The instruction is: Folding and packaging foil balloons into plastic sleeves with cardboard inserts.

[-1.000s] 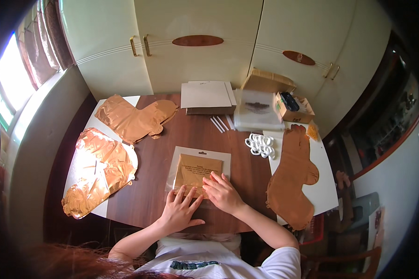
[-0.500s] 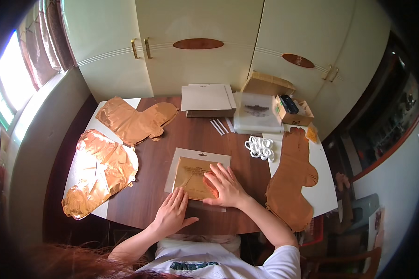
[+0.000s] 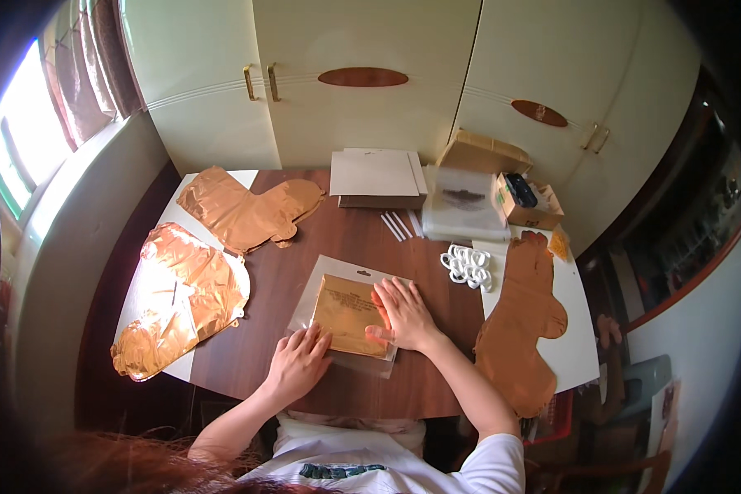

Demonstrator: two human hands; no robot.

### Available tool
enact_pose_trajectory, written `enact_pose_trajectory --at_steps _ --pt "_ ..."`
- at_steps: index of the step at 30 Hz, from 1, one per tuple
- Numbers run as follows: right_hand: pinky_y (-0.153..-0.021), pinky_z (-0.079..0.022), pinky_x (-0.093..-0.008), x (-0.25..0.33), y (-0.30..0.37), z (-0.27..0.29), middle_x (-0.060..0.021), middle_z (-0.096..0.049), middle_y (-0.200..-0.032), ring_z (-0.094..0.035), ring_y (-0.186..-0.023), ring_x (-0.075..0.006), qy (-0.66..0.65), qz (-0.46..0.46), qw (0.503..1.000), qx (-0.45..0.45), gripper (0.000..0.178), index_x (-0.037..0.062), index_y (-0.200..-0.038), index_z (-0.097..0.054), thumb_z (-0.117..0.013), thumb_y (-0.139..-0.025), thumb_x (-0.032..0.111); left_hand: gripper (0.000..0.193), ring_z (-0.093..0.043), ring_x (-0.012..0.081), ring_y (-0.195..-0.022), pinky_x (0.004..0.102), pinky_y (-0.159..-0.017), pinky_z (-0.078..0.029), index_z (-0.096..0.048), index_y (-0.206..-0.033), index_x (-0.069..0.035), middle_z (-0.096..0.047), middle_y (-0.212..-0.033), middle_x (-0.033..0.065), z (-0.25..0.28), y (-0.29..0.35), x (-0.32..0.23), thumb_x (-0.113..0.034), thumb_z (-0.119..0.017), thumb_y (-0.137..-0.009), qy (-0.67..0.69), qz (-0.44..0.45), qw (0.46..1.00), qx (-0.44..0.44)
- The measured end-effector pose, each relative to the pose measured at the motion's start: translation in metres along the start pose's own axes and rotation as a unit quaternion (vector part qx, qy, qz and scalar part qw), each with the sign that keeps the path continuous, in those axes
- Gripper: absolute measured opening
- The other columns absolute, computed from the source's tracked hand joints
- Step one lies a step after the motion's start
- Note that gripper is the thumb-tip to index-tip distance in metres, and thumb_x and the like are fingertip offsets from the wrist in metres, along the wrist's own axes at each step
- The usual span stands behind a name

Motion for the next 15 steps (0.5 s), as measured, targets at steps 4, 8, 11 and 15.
enact_pose_trajectory --at_steps 4,8,11,15 --pt "-0.111 -0.016 -0.0519 0.002 -0.002 0.001 -0.0192 -0.032 -0.144 -0.025 -0.137 -0.0352 -0.007 0.010 1.000 -0.015 0.095 0.0028 -0.141 -0.026 -0.038 -0.080 0.075 0.036 -0.056 0.0227 -0.109 0.0320 -0.083 -0.047 -0.056 -0.113 -0.002 -0.058 -0.118 0.0130 0.005 -0.009 0.012 -0.017 -0.056 -0.081 -0.124 -0.110 0.985 -0.046" --pt "-0.111 -0.018 -0.0525 -0.001 -0.001 0.001 -0.0187 -0.033 -0.144 -0.027 -0.136 -0.0355 -0.012 0.015 0.999 -0.032 0.094 0.0027 -0.141 -0.027 -0.039 -0.080 0.074 0.033 -0.061 0.0222 -0.103 0.0298 -0.080 -0.050 -0.060 -0.106 0.000 -0.063 -0.109 0.0119 0.005 -0.019 0.011 -0.013 -0.055 -0.076 -0.184 -0.194 0.960 -0.081" --pt "-0.110 -0.019 -0.0530 -0.001 0.000 -0.002 -0.0187 -0.034 -0.143 -0.028 -0.135 -0.0360 -0.010 0.011 0.999 -0.032 0.093 0.0029 -0.140 -0.028 -0.040 -0.080 0.073 0.029 -0.063 0.0221 -0.100 0.0301 -0.077 -0.052 -0.061 -0.102 0.000 -0.064 -0.105 0.0119 0.002 -0.022 0.010 -0.012 -0.055 -0.076 -0.189 -0.193 0.958 -0.098" --pt "-0.110 -0.018 -0.0530 0.002 0.000 -0.002 -0.0187 -0.034 -0.143 -0.028 -0.135 -0.0364 0.008 0.020 0.999 -0.037 0.093 0.0032 -0.140 -0.028 -0.041 -0.080 0.073 0.029 -0.063 0.0220 -0.099 0.0308 -0.077 -0.052 -0.062 -0.101 0.001 -0.065 -0.104 0.0116 -0.005 -0.020 0.013 -0.012 -0.056 -0.076 -0.193 -0.187 0.958 -0.099"
Point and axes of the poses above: each hand's wrist, its own y-axis away from the middle knuckle, its own z-axis out of the back of the hand, x = y × z, the point moved 1 cm from there along -y, towards the middle knuckle
